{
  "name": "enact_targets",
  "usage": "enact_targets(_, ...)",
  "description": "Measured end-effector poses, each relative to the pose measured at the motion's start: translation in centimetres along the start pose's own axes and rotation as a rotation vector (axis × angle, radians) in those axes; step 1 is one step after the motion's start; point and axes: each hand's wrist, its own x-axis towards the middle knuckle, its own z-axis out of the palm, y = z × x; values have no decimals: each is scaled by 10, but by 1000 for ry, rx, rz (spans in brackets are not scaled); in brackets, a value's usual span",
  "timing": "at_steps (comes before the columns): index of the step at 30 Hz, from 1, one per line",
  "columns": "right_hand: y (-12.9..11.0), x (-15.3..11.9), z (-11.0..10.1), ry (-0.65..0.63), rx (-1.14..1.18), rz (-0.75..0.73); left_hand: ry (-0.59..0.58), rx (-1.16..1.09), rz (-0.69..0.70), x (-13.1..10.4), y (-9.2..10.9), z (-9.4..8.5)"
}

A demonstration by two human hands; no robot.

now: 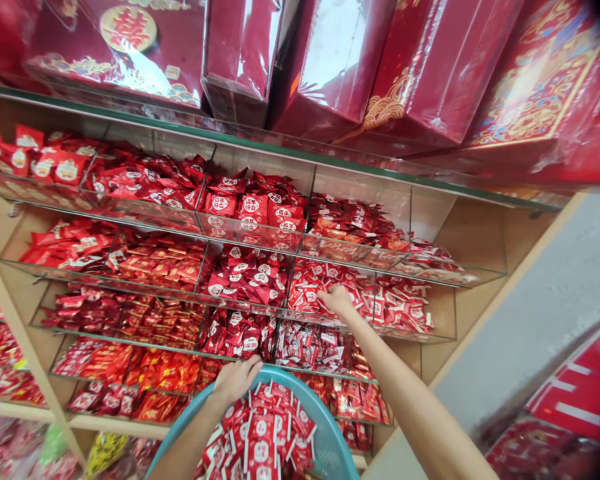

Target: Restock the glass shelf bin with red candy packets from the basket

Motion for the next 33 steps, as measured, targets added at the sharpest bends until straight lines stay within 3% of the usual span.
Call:
enact_targets(8, -15, -4, 3, -12, 21, -17, -3, 17, -3, -1, 1, -2)
enact_targets(18, -30, -9, 16, -58, -161, -77, -4, 12, 9, -2, 3, -4)
enact_targets(33, -33, -1, 13, -89, -227, 21, -27, -37, -43, -5, 8, -10)
